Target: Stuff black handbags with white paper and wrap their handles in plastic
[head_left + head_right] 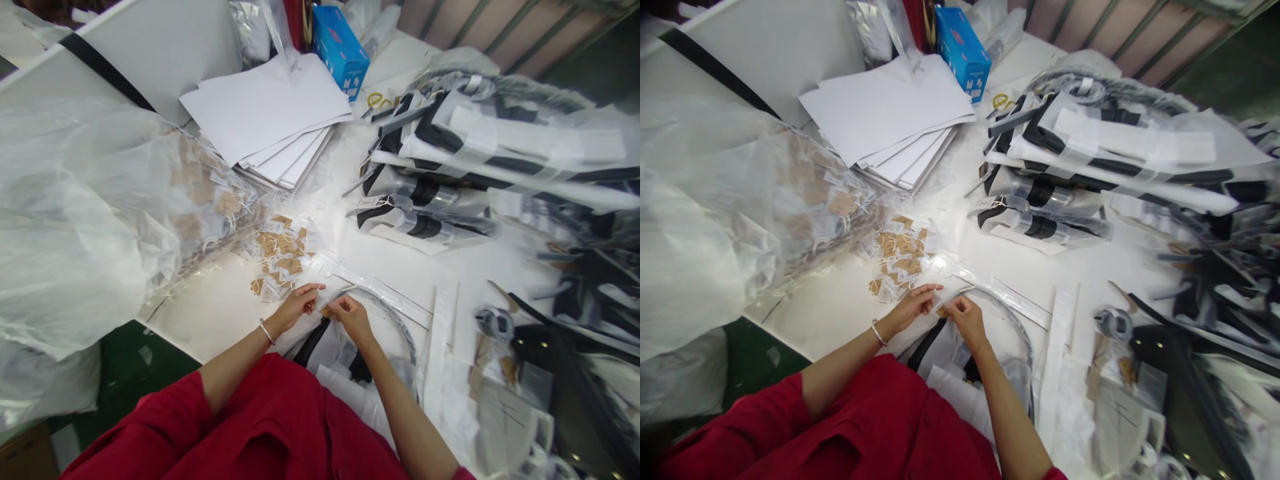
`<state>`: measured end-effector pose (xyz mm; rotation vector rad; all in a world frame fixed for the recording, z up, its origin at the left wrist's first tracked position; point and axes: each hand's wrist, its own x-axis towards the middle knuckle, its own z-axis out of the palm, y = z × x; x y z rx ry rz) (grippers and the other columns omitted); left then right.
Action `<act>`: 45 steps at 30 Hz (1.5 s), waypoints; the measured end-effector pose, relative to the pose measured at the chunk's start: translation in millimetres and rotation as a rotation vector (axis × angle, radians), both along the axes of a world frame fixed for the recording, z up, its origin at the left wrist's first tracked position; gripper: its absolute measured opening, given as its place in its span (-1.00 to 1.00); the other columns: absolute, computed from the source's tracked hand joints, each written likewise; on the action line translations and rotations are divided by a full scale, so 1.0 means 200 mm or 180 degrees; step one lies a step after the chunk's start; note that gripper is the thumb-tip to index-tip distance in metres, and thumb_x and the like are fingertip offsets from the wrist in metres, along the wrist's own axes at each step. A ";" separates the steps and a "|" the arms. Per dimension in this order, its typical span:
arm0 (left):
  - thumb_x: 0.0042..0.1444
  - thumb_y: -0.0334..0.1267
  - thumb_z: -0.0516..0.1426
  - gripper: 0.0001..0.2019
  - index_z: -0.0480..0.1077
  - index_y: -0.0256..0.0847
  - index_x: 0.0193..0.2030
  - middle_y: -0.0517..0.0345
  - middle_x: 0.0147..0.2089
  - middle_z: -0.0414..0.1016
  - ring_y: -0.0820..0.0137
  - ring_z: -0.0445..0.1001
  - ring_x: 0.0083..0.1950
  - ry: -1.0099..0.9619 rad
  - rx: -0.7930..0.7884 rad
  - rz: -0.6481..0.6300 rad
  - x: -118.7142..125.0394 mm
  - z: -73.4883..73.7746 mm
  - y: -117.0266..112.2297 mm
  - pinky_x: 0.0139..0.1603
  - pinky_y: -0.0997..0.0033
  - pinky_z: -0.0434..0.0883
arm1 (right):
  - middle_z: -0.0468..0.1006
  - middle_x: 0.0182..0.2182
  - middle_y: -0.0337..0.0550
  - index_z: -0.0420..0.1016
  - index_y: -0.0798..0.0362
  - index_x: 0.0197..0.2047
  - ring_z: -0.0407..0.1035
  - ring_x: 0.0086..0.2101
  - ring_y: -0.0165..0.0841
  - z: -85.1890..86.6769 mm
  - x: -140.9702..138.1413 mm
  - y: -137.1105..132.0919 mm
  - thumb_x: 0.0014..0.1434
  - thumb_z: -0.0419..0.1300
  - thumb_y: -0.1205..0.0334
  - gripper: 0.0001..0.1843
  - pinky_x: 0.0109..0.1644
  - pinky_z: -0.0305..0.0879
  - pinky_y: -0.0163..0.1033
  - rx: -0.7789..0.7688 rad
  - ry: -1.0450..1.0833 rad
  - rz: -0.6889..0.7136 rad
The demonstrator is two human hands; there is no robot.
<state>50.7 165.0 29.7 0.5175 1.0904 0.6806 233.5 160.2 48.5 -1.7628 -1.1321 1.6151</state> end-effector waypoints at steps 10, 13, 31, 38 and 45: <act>0.25 -0.31 -0.02 -0.62 0.37 -0.05 0.18 0.00 -0.03 0.41 0.23 0.39 -0.05 0.1934 0.2192 -0.1484 0.10 0.15 -0.15 0.07 0.21 0.33 | 0.50 -0.50 -0.32 0.49 -0.06 -0.22 0.35 -0.45 -0.33 -0.02 -0.01 0.01 -0.04 0.29 0.06 -0.72 -0.32 0.27 -0.23 0.0348 -0.0221 0.0101; 0.25 -0.31 0.00 -0.63 0.38 -0.08 0.16 -0.03 -0.02 0.45 0.20 0.39 0.00 0.1971 0.2267 -0.1498 0.09 0.18 -0.21 0.15 0.16 0.28 | 0.50 -0.50 -0.31 0.45 -0.05 -0.13 0.36 -0.47 -0.33 -0.03 -0.01 -0.03 -0.02 0.30 -0.02 -0.60 -0.33 0.30 -0.22 0.0122 0.0165 -0.0438; 0.09 -0.11 0.12 -0.77 0.30 -0.15 -0.50 0.20 -0.46 0.32 0.35 0.33 -0.33 0.2426 0.1592 -0.0805 -0.04 0.17 -0.08 -0.23 0.39 0.27 | 0.56 -0.11 -0.09 0.65 -0.11 -0.28 0.41 -0.08 -0.21 0.02 0.11 -0.16 0.12 0.21 0.05 -0.79 0.05 0.33 -0.05 0.1176 -0.0602 -0.0064; -0.06 0.02 0.14 -0.67 0.36 -0.22 -0.32 0.11 -0.31 0.49 0.32 0.48 -0.27 0.1394 -0.0005 0.0185 -0.27 0.07 -0.23 -0.27 0.38 0.39 | 0.59 -0.18 -0.07 0.56 -0.01 -0.10 0.47 -0.27 -0.22 0.20 0.49 -0.60 0.06 0.21 -0.07 -0.58 -0.15 0.39 -0.06 0.0667 -0.1279 -0.1266; -0.20 -0.17 0.17 -0.84 0.38 -0.21 -0.50 0.22 -0.50 0.40 0.35 0.35 -0.39 0.1463 0.0497 -0.2117 -0.31 0.01 -0.43 -0.40 0.44 0.24 | 0.62 -0.39 -0.07 0.52 0.02 -0.37 0.49 -0.45 -0.22 0.28 0.50 -1.46 -0.27 0.42 -0.25 -0.45 -0.41 0.40 -0.15 -0.1122 -0.0363 -0.2721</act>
